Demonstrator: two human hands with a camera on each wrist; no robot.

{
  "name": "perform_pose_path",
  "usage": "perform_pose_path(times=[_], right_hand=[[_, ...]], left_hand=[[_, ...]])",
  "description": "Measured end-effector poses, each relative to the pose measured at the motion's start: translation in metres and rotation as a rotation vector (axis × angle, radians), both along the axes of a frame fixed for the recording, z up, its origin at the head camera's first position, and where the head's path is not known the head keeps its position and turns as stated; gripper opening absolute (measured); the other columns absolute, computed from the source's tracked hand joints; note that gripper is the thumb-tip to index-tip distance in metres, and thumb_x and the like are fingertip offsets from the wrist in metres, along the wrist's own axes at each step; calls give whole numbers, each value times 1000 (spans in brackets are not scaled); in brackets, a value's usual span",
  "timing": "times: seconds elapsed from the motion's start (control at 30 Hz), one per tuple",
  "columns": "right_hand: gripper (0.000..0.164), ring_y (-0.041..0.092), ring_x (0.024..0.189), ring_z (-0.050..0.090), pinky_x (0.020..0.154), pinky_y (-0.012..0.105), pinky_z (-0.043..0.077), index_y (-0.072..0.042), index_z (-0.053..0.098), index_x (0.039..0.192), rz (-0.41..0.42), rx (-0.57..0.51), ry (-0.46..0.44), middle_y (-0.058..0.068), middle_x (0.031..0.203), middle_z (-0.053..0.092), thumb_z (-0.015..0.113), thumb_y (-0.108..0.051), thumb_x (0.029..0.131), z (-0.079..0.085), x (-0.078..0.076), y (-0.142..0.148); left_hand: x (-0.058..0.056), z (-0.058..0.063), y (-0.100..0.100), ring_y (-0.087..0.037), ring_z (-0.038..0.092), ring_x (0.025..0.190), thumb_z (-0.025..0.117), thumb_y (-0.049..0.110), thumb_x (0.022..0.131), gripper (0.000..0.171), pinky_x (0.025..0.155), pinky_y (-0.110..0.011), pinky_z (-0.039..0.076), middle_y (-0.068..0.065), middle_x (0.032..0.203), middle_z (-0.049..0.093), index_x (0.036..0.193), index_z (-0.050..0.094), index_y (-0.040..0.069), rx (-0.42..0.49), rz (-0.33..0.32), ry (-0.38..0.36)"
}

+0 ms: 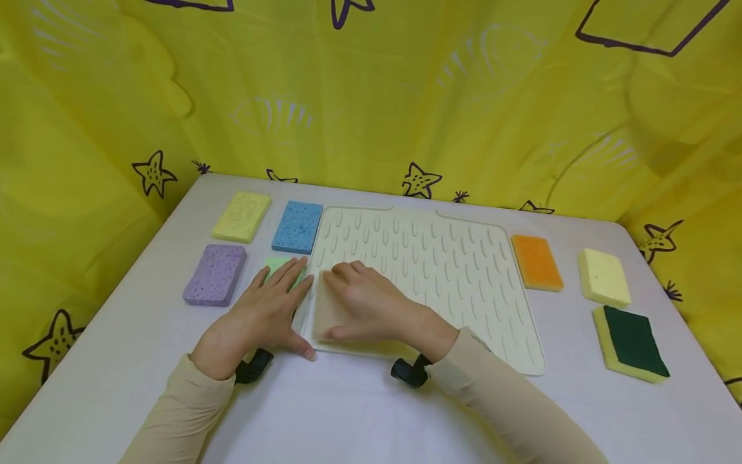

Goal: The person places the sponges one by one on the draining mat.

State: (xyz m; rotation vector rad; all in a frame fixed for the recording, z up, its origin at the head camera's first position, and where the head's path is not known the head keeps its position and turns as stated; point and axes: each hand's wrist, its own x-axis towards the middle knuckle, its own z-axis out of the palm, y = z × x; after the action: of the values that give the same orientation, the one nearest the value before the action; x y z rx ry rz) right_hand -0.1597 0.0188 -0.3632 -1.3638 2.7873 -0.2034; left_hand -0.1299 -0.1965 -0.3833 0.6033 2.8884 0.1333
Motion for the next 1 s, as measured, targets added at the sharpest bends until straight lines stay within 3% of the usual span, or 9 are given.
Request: perform_pose_path(times=[0.2,0.43,0.87,1.0], right_hand=[[90,27,127,50,107,38,46,-3,47,145,-9,49,-19,12,141,53,69,-62,80,-6,0,-7],[93,27,127,51,108,37,46,-3,46,145,-16,58,39,12,140,53,69,-65,79,-10,3,-6],[99,33,146,33,123,40,24,-2,30,154,-25,113,-53,18,158,34,60,-67,86,-8,8,-3],[99,35,151,24,125,44,19,-3,25,156,-36,115,-124,18,163,24,56,-67,88,-5,7,-1]], left_hand=[[2,-1,-1,-38,16,152,76,80,55,130,119,-66,15,-17,166,13,153,36,4,-4,-1,5],[1,-2,0,-38,17,152,77,79,55,129,118,-65,17,-17,166,14,152,37,5,-11,-10,29],[0,1,-1,-38,15,153,74,81,55,130,119,-66,15,-17,167,12,153,35,5,-11,-8,6],[-1,0,0,-38,15,152,74,82,55,130,118,-66,15,-17,166,12,153,35,5,-15,-10,3]])
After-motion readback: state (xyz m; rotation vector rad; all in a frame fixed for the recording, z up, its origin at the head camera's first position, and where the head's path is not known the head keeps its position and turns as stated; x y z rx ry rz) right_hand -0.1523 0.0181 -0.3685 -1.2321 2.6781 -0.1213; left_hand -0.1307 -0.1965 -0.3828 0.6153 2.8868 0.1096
